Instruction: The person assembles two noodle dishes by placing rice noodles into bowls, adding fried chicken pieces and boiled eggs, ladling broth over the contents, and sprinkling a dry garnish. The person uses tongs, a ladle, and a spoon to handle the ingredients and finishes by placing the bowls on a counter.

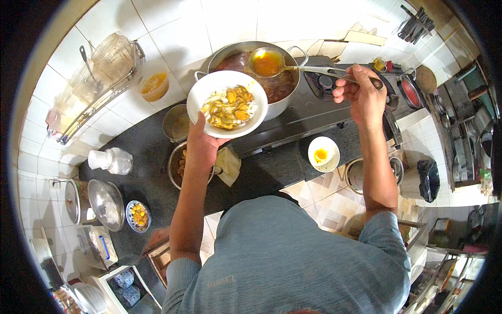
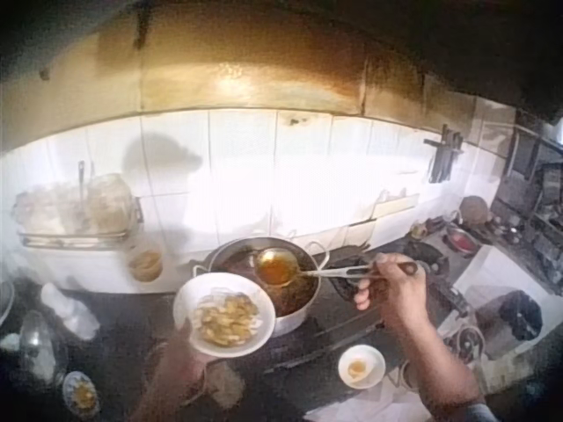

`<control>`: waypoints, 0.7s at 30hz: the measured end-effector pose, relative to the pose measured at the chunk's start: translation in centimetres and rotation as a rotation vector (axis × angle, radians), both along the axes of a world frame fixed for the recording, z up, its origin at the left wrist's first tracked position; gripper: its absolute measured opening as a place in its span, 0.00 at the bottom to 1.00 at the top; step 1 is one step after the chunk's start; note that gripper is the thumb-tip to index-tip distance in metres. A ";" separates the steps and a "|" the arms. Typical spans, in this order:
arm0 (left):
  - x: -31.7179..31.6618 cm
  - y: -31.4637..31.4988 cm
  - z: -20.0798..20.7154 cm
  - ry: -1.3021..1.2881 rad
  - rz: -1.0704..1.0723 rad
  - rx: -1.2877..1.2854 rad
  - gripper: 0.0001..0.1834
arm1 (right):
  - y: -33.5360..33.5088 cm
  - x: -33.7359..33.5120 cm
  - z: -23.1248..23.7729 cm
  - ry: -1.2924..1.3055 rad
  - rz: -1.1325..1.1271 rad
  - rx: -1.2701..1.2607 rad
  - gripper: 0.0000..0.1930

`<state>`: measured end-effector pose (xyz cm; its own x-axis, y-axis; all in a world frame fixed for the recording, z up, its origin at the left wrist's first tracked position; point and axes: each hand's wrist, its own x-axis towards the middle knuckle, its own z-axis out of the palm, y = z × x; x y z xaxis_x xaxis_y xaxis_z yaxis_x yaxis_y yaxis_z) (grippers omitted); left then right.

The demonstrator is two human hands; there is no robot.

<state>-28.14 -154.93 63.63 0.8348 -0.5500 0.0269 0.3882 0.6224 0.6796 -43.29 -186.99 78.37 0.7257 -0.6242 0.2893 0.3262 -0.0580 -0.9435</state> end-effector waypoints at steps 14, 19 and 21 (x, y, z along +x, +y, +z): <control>-6.8 -3.1 -2.0 0.205 0.100 -0.074 0.33 | -2.8 -6.8 -1.5 -0.184 0.443 -0.490 0.15; -9.3 -1.9 -4.2 0.211 0.207 -0.042 0.34 | -5.6 -8.8 -5.1 -0.073 0.262 0.106 0.17; -10.4 -0.6 -5.0 0.214 0.224 -0.081 0.34 | -6.8 -10.8 -6.8 -0.059 0.177 0.329 0.16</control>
<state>-38.56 -155.52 58.60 0.9263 -0.3552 -0.1259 0.3641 0.7573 0.5421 -54.05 -193.79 71.54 0.8186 -0.5575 0.1384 0.3583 0.3071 -0.8817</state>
